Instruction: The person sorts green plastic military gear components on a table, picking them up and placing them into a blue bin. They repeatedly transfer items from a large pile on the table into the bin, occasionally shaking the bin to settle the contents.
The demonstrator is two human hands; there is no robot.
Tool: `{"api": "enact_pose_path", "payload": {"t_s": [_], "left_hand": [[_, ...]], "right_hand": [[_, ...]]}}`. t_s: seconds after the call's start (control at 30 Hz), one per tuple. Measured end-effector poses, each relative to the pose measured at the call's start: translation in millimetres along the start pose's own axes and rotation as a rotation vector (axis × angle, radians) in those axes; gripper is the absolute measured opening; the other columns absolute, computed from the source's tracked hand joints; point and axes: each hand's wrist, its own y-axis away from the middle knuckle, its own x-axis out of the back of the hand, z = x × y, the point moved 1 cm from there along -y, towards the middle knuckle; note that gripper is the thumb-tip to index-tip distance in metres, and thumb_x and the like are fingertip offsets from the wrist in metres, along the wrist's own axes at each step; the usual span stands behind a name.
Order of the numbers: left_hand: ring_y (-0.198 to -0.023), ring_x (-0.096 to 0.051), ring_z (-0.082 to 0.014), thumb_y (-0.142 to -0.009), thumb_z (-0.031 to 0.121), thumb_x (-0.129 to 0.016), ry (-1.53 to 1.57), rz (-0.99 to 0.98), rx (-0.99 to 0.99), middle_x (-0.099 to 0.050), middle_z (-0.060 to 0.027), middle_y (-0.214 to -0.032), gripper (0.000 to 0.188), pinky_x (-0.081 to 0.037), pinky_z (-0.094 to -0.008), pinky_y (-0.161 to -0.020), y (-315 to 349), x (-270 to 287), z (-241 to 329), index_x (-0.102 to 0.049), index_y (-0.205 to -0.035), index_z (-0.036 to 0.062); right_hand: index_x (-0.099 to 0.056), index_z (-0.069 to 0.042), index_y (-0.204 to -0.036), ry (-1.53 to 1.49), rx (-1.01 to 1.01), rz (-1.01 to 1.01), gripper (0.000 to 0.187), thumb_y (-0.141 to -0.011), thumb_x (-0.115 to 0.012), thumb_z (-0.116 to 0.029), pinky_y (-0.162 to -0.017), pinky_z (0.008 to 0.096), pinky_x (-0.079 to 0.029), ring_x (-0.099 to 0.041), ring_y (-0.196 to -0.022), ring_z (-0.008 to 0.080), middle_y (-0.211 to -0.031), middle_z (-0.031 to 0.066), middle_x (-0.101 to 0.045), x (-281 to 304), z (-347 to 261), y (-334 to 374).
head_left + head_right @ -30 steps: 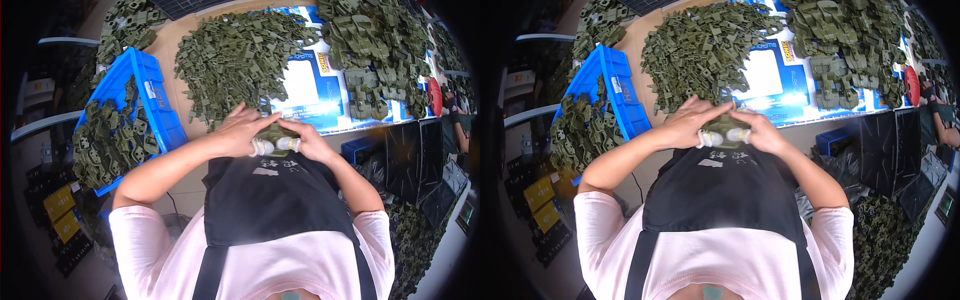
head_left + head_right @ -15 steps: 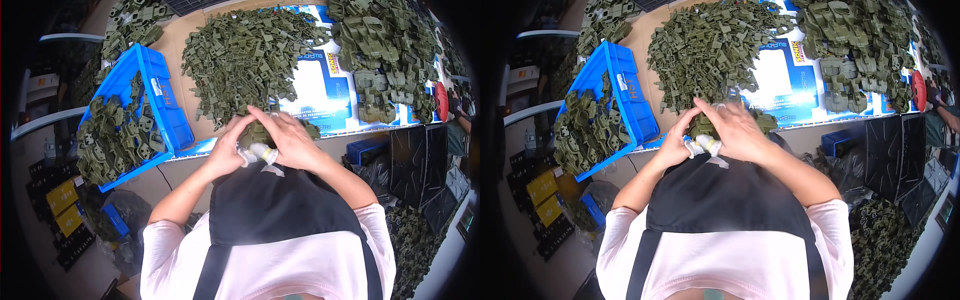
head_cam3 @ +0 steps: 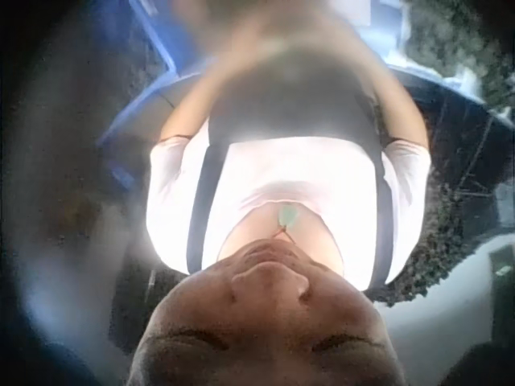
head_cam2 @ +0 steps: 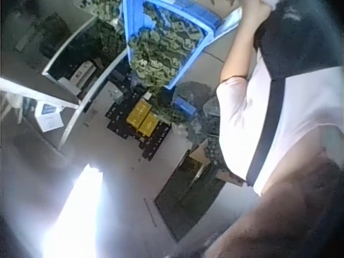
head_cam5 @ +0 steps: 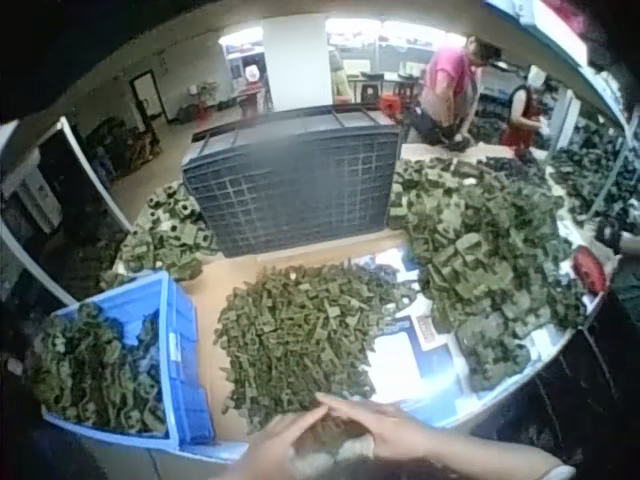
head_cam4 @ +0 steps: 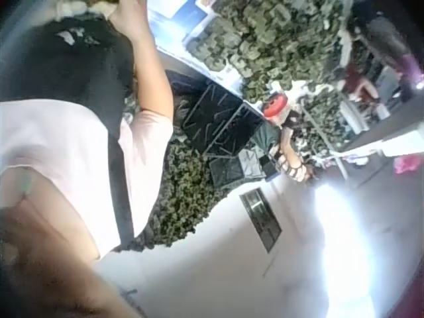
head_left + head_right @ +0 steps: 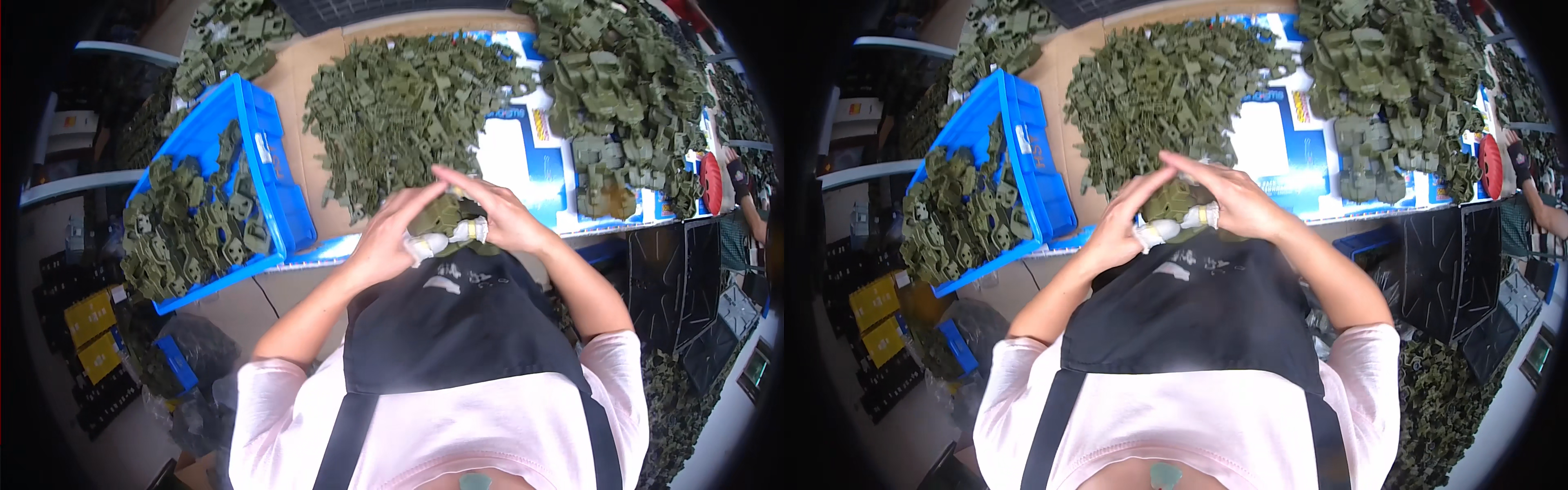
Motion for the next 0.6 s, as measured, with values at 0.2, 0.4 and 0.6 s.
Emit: {"api": "enact_pose_path", "payload": {"t_s": [0.2,0.4,0.6], "left_hand": [[-0.131,-0.027,-0.028,-0.071,0.031,-0.07,0.52,0.143,-0.081,-0.023,-0.0214,-0.142,0.104,-0.025,-0.0352,-0.104,-24.3,2.8,3.7,0.003,-0.142,0.0075],[-0.122,-0.042,-0.0268,-0.075,0.025,-0.062,0.29,-0.102,0.028,-0.041,-0.0166,-0.134,0.07,-0.032,-0.0338,-0.101,-5.2,-6.1,-1.8,-0.034,-0.136,0.0062],[-0.121,-0.042,-0.0286,-0.072,0.018,-0.069,0.031,-0.164,-0.052,-0.038,-0.0176,-0.135,0.087,-0.036,-0.0382,-0.098,-16.1,17.9,10.2,-0.018,-0.141,0.0118]], "right_hand": [[-0.024,-0.004,-0.138,-0.7,-0.047,0.499,0.083,-0.071,-0.071,-0.013,-0.104,0.0358,-0.028,-0.03,-0.129,0.0228,-0.141,0.0106,-0.027,-3.9,-17.1,-1.8],[-0.029,-0.011,-0.137,0.019,0.14,0.068,0.078,-0.069,-0.068,-0.014,-0.094,0.0388,-0.038,-0.047,-0.111,0.0351,-0.124,0.018,-0.046,34.3,-38.6,14.8],[-0.033,-0.012,-0.135,-0.13,-0.02,0.394,0.076,-0.069,-0.067,-0.002,-0.09,0.0359,-0.04,-0.05,-0.108,0.0302,-0.116,0.0153,-0.049,31.0,-14.3,64.8]]}}
